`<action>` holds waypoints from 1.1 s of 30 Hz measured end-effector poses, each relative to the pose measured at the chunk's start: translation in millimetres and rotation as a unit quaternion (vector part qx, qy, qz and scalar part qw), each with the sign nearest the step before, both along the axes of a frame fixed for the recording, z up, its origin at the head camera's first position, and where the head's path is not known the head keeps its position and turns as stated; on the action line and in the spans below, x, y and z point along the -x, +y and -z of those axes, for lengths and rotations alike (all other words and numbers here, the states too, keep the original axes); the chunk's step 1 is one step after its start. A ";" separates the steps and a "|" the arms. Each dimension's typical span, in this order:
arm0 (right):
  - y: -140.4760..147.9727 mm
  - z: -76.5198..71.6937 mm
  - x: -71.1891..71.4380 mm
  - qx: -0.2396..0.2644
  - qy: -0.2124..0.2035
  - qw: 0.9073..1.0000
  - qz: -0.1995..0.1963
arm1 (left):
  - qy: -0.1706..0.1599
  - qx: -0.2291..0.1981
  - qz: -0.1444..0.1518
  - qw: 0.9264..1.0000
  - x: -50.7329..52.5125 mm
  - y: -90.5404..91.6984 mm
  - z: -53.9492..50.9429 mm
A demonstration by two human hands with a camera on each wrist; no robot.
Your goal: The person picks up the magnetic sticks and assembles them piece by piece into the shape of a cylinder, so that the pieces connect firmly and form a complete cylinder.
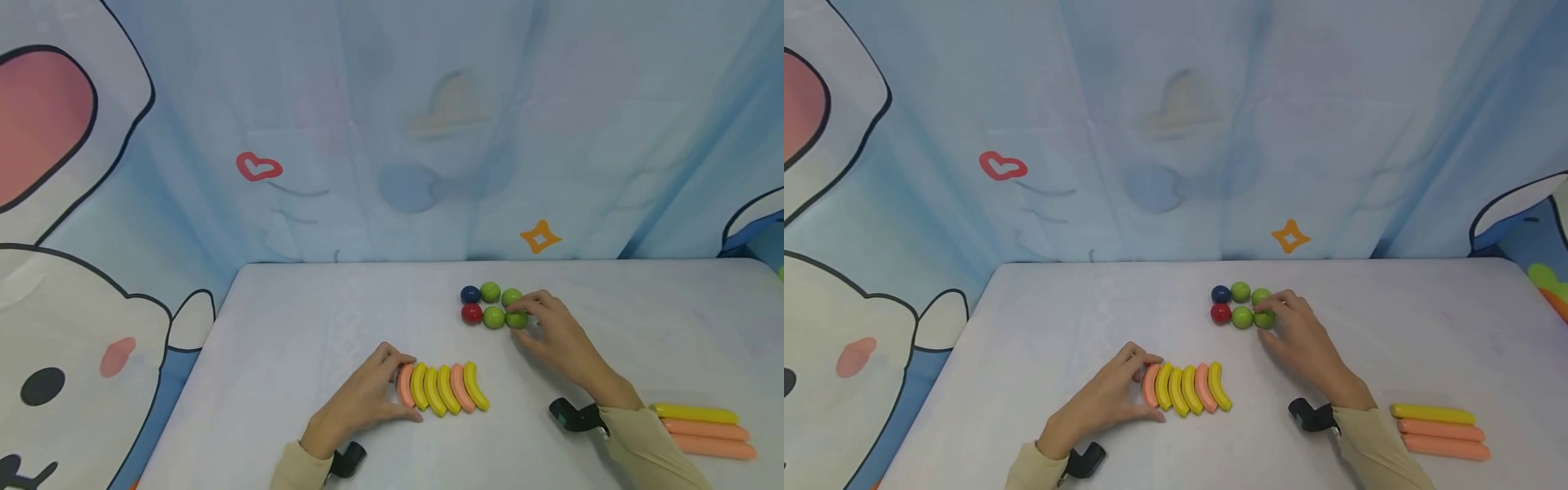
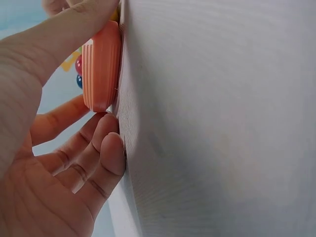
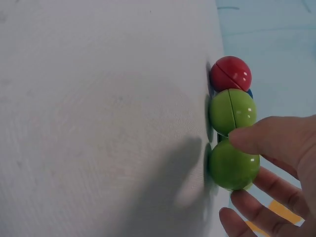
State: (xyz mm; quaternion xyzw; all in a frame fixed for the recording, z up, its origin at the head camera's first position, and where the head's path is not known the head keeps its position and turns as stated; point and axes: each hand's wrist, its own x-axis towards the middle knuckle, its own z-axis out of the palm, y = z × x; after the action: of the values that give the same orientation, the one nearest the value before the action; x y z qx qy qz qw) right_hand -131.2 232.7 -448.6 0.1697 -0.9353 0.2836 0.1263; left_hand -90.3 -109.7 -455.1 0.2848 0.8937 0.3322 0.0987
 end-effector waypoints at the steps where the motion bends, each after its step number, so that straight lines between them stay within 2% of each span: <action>1: -0.3 -0.1 0.5 -0.002 0.000 1.000 0.001 | 0.003 -0.001 0.000 1.000 0.6 0.0 0.3; 9: -1.8 -0.9 1.4 -0.007 -0.031 0.999 0.011 | 0.012 0.008 -0.012 1.000 1.6 0.6 0.5; 16: -1.8 -2.2 2.5 -0.007 -0.051 0.998 0.023 | 0.003 -0.010 -0.024 1.000 -0.1 -1.9 -2.3; 24: 1.5 -2.9 1.6 -0.004 -0.069 0.997 0.019 | -0.017 -0.023 -0.041 0.999 -3.2 -3.1 -2.1; 30: 8.7 -4.2 -0.2 0.019 -0.091 0.995 0.036 | -0.022 -0.033 -0.057 0.998 -5.2 -2.5 0.1; 33: 12.9 -5.4 -3.1 0.035 -0.084 0.995 0.039 | -0.028 -0.040 -0.064 0.997 -6.9 -2.5 1.6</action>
State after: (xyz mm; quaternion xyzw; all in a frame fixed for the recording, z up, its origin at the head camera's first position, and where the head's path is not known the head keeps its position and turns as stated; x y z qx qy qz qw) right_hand -128.2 245.6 -443.1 0.1046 -0.9378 0.3247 0.0644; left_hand -83.4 -112.2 -456.6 0.2213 0.8929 0.3814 0.0910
